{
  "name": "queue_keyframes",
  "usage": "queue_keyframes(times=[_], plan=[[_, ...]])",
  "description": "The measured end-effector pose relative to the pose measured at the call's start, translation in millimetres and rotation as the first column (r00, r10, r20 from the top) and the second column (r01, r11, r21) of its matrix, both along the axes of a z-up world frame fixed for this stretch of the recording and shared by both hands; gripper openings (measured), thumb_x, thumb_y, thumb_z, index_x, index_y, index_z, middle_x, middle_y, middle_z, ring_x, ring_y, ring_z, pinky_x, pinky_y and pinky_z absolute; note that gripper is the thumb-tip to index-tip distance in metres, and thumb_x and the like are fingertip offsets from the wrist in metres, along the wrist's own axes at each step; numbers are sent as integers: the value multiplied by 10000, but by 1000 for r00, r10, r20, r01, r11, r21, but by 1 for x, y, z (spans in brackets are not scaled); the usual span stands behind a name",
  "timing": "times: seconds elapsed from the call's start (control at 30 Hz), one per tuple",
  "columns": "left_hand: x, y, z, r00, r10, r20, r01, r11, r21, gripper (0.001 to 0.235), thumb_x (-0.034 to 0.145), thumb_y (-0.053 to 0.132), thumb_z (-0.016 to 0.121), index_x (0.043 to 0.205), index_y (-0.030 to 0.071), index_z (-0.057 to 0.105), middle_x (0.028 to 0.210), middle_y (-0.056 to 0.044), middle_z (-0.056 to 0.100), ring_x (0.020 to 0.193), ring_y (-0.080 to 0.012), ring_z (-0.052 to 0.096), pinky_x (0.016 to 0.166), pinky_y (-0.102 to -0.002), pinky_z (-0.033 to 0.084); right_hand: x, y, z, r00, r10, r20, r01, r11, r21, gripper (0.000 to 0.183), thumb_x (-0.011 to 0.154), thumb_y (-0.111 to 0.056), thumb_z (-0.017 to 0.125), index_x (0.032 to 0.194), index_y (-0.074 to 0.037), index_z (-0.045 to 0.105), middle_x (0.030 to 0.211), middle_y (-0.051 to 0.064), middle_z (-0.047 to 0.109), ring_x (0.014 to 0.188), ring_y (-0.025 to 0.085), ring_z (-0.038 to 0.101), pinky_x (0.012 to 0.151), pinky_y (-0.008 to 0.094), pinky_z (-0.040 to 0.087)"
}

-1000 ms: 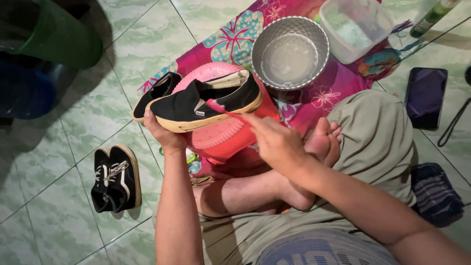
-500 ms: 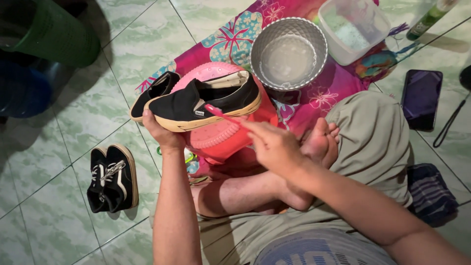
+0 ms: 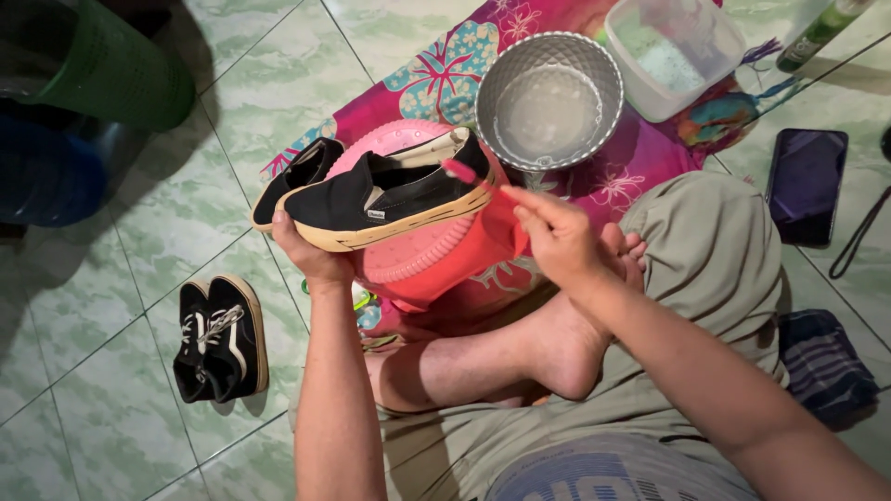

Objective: The person scrubs a black slip-on shoe using a pink toothbrush and water from a metal bowl. They repeatedly dip the brush into the water and scrub the shoe's upper and sole while holding it over a pink stool.

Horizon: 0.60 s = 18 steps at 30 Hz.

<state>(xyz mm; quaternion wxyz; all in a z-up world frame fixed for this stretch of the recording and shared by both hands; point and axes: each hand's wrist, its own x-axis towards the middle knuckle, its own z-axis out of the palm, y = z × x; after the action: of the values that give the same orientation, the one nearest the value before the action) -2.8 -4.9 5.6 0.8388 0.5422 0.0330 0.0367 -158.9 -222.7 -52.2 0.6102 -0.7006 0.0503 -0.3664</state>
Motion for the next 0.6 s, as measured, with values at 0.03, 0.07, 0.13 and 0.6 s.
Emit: queue_keyframes(times=[0.03,0.07,0.13,0.6], plan=[[-1,-1,2,1000,0,-1,0,1000,2,449,907,582,482,922,176,671,821,-105,716,680,-172,718,693,-237,636,3,-2,-5,1000,0,-1,0,1000,2,306,959,60,664,1204,-76,785,627,80,617,581,170,569,625,338,518],[-2,-1,3,1000,6,-7,-7,1000,-3,451,901,585,486,921,177,678,823,-101,720,678,-169,715,692,-231,632,6,-5,-10,1000,14,-27,-12,998,68,290,967,51,648,1195,-66,783,612,55,596,583,137,538,620,307,505],[-4,-5,7,1000,10,-12,-10,1000,-9,453,895,587,491,919,179,685,825,-97,724,676,-166,713,691,-225,629,13,-12,-21,998,27,-51,-20,991,134,276,975,41,631,1186,-55,782,597,30,575,586,103,507,614,275,493],[-5,-7,6,1000,0,29,-1,999,42,452,917,595,453,967,189,646,901,-83,730,740,-146,718,741,-210,622,40,-18,-73,965,215,-149,-75,774,629,222,1004,-82,582,1174,-35,717,581,13,514,435,-5,417,388,126,309]])
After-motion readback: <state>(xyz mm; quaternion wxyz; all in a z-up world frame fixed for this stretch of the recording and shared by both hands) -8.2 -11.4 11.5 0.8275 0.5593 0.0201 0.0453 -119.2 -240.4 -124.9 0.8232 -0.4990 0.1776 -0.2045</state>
